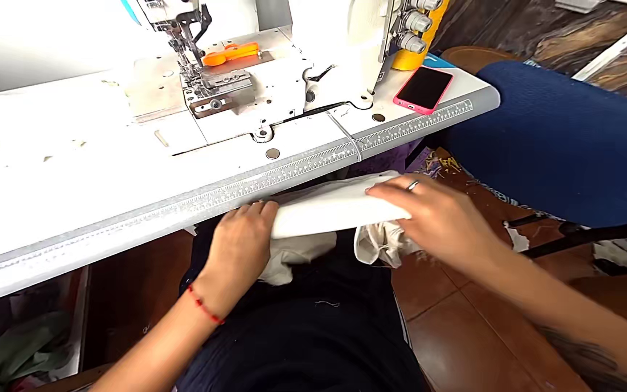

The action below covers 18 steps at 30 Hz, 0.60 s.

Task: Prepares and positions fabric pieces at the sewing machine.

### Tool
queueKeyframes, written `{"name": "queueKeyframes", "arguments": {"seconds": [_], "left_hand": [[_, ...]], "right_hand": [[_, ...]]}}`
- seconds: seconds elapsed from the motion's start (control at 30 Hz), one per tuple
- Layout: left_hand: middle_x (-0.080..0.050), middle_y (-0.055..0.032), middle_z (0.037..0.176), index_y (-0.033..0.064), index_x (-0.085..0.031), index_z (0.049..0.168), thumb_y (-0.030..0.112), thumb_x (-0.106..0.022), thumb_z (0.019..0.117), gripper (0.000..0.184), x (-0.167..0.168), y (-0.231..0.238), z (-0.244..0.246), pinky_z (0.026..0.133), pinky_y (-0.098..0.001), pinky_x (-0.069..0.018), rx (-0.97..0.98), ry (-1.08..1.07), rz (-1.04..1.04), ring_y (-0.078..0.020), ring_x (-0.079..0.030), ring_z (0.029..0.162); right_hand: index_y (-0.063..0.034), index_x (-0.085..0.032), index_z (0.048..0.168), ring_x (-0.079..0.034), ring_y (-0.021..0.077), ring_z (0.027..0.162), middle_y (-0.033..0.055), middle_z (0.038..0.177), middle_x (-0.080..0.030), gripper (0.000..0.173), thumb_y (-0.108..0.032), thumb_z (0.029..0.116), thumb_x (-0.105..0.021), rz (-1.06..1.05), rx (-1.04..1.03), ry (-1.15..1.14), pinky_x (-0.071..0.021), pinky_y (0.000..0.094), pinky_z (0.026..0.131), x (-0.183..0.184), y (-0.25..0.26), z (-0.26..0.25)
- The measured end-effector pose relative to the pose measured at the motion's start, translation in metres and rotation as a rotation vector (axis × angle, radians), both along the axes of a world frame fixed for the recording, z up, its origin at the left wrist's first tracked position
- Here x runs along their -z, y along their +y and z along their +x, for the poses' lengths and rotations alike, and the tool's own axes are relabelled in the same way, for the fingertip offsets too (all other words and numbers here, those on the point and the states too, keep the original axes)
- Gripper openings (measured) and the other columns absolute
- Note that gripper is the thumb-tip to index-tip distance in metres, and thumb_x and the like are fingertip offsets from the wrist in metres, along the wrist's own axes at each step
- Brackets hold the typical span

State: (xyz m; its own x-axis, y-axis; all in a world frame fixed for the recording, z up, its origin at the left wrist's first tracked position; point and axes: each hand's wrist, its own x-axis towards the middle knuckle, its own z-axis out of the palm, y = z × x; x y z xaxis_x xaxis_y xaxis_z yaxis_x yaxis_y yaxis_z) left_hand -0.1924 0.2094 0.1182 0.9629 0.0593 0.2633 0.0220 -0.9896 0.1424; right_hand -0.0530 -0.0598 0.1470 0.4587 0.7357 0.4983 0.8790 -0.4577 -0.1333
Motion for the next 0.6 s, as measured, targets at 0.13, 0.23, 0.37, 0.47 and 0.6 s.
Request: {"name": "queueKeyframes", "arguments": {"seconds": [0.13, 0.23, 0.37, 0.47, 0.6], "left_hand": [[-0.073, -0.009, 0.094, 0.0098, -0.071, 0.114, 0.009, -0.086, 0.0701, 0.046, -0.044, 0.026, -0.021, 0.065, -0.0549, -0.0594, 0.103, -0.038, -0.008, -0.0306, -0.073, 0.081], [-0.073, -0.0114, 0.094, 0.0071, -0.073, 0.112, 0.003, -0.083, 0.071, 0.042, -0.056, 0.031, -0.015, 0.062, -0.0552, -0.0586, 0.132, -0.075, -0.006, -0.0319, -0.073, 0.08], [-0.072, -0.0128, 0.1, 0.0056, -0.072, 0.114, 0.001, -0.078, 0.0715, 0.043, -0.072, 0.036, -0.007, 0.066, -0.053, -0.0587, 0.192, -0.187, 0.063, -0.0347, -0.072, 0.088], [-0.073, -0.0155, 0.108, 0.003, -0.072, 0.115, 0.01, -0.061, 0.0847, 0.033, -0.041, 0.045, -0.025, 0.07, -0.0468, -0.0573, 0.292, -0.414, 0.195, -0.0331, -0.071, 0.091], [-0.072, -0.0142, 0.116, 0.0122, -0.066, 0.122, 0.014, -0.05, 0.1024, 0.026, 0.046, 0.052, -0.052, 0.09, -0.0492, -0.0533, 0.298, -0.476, 0.214, -0.0331, -0.068, 0.106]], "right_hand": [[-0.0172, -0.078, 0.114, -0.07, 0.0253, 0.099, 0.0065, 0.108, -0.073, 0.041, -0.004, 0.0766, -0.067, 0.009, -0.023, 0.073, -0.0589, 0.0459, 0.079, -0.051, -0.01, -0.009], [-0.0127, -0.077, 0.114, -0.071, 0.0274, 0.094, 0.0096, 0.106, -0.073, 0.04, 0.003, 0.0774, -0.077, -0.082, -0.034, 0.174, -0.0584, 0.0486, 0.077, -0.059, -0.016, 0.002], [-0.0078, -0.071, 0.123, -0.068, 0.0352, 0.104, 0.0153, 0.118, -0.069, 0.051, 0.009, 0.0762, -0.081, -0.13, 0.08, 0.189, -0.0565, 0.0571, 0.086, -0.073, -0.022, 0.002], [-0.0046, -0.068, 0.125, -0.065, 0.0392, 0.112, 0.0203, 0.123, -0.066, 0.043, 0.001, 0.0817, -0.067, -0.001, 0.048, -0.077, -0.0564, 0.0545, 0.089, -0.039, -0.034, -0.022], [-0.0223, -0.056, 0.123, -0.059, 0.0249, 0.112, 0.0067, 0.114, -0.06, 0.021, -0.019, 0.1025, -0.053, 0.161, -0.028, -0.165, -0.049, 0.0381, 0.099, 0.086, -0.048, -0.046]]}}
